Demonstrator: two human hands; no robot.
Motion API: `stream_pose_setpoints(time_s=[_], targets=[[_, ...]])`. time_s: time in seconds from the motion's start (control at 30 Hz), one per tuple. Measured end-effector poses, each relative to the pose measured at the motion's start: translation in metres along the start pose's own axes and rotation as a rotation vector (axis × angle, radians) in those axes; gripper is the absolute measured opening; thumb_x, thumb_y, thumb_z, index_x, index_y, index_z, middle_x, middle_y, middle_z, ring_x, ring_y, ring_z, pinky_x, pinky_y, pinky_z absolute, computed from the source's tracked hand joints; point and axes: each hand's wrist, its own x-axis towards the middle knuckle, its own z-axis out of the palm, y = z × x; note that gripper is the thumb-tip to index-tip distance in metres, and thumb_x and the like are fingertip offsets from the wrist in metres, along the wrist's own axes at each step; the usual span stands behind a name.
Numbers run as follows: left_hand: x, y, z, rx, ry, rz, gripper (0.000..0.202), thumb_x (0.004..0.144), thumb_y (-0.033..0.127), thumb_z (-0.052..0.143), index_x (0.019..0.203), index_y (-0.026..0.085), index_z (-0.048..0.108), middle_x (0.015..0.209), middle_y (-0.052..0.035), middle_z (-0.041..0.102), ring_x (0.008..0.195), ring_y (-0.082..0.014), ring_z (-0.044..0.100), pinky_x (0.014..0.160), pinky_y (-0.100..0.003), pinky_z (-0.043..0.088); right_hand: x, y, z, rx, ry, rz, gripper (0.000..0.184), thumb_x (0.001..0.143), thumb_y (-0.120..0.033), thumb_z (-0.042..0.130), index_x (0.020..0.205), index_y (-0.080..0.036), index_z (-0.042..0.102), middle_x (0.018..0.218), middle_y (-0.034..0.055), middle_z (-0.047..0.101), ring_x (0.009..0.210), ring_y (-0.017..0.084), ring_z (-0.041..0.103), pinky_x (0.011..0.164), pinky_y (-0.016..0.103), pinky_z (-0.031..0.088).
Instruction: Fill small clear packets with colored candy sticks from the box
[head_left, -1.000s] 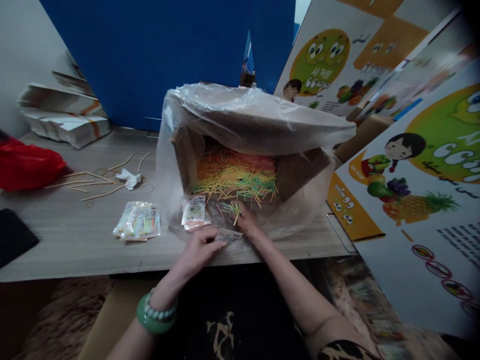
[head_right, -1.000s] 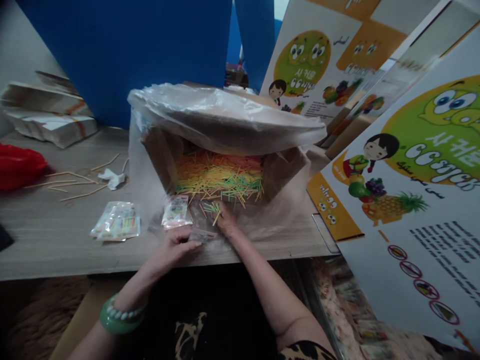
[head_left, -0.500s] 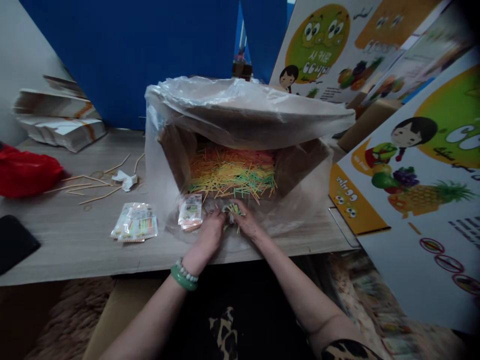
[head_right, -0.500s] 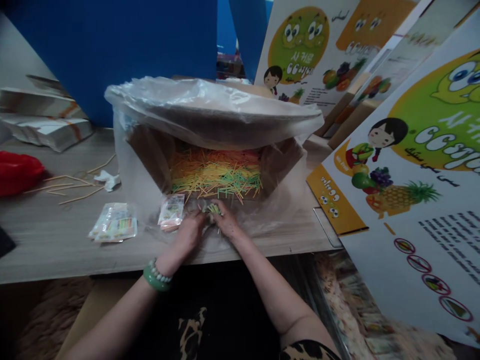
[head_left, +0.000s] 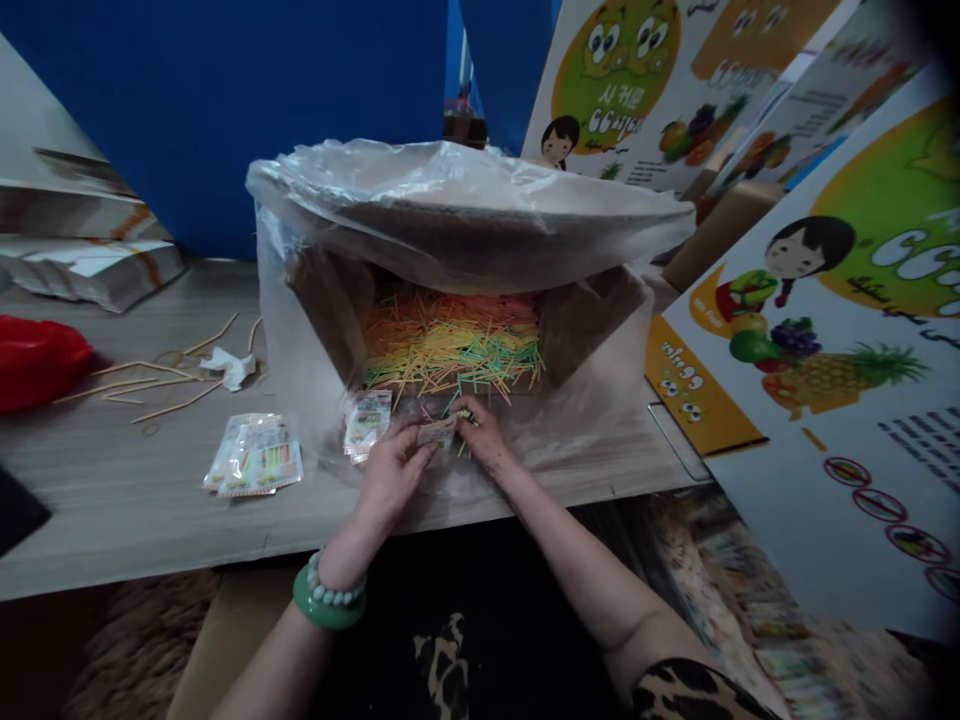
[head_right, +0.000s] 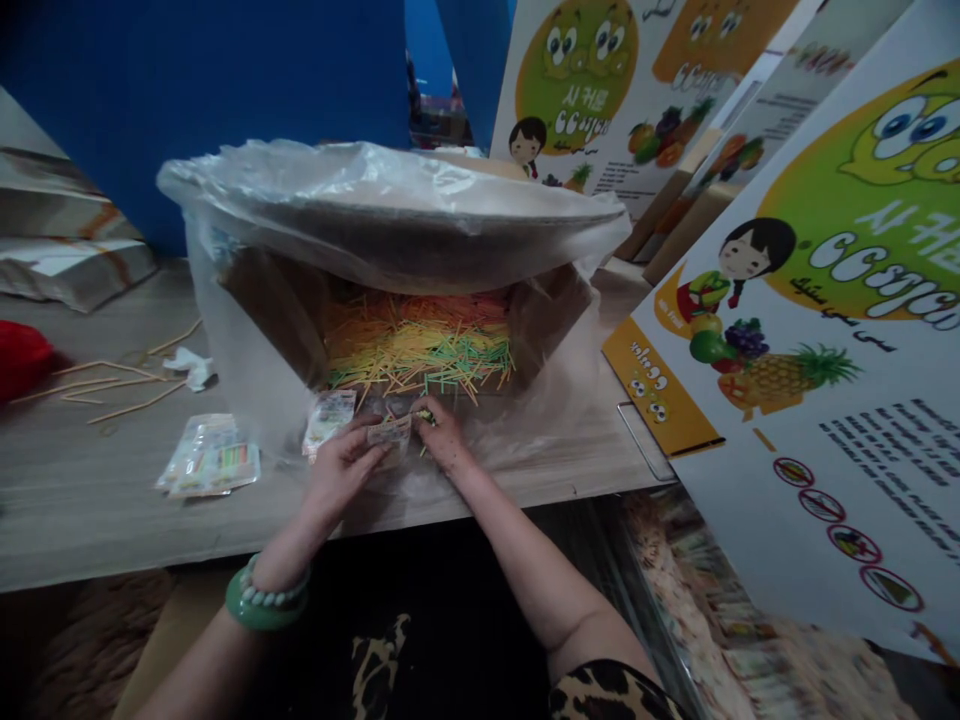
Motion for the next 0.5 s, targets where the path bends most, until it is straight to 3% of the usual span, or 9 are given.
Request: stream_pose_setpoints(time_s=[0.1,0.17,0.3,0.4,0.5], targets=[[0.0,0.02,0.003,-0.192,-0.131,0.08,0.013,0.082,0.021,0.061,0.077,0.019,0.072,0.114,-0.0093,0.071,0.106,-0.023,0.064,0.092,-0.037,0.049,0.0,-0.003,0.0,-0.037,-0.08,-0.003,0.019,0.071,-0.04,0.06,0.076,-0.022,0.059,0.077,-0.0006,0.06,0.076,0.018,0.054,0.072,0.028,0.041],[0.0,0.029,0.005,-0.293,-0.152,0.065,0.012,0.081,0.02,0.062,0.082,0.019,0.074,0.106,-0.008,0.073,0.101,-0.0217,0.065,0.09,-0.035,0.049,0.003,-0.004,0.0,-0.017,-0.077,0.014,0.021,0.071,-0.042,0.059,0.076,-0.022,0.058,0.074,-0.0001,0.06,0.074,0.019,0.055,0.068,0.029,0.041],[0.002,0.027,0.001,-0.511,-0.049,-0.206,0.009,0.077,0.025,0.068,0.078,0.017,0.072,0.077,-0.0027,0.072,0.072,-0.0159,0.063,0.07,-0.027,0.049,0.012,-0.003,-0.001,0.072,0.019,0.036,0.018,0.076,-0.039,0.054,0.081,-0.023,0.058,0.076,0.0,0.062,0.076,0.019,0.057,0.072,0.029,0.044],[0.003,0.02,-0.005,-0.716,-0.051,-0.395,0.026,0.067,0.028,0.078,0.09,0.016,0.072,0.081,-0.0025,0.073,0.07,-0.015,0.063,0.066,-0.026,0.05,0.016,-0.002,-0.002,0.061,0.002,0.037,0.018,0.071,-0.037,0.059,0.082,-0.022,0.06,0.081,0.0003,0.064,0.081,0.018,0.058,0.077,0.029,0.044],[0.006,0.016,-0.007,-0.78,-0.104,-0.532,0.029,0.06,0.027,0.082,0.083,0.013,0.071,0.076,-0.0039,0.073,0.065,-0.0148,0.063,0.064,-0.026,0.051,0.017,-0.005,-0.005,0.062,-0.027,0.056,0.016,0.071,-0.036,0.057,0.079,-0.022,0.06,0.077,-0.0007,0.063,0.078,0.018,0.058,0.076,0.028,0.044]])
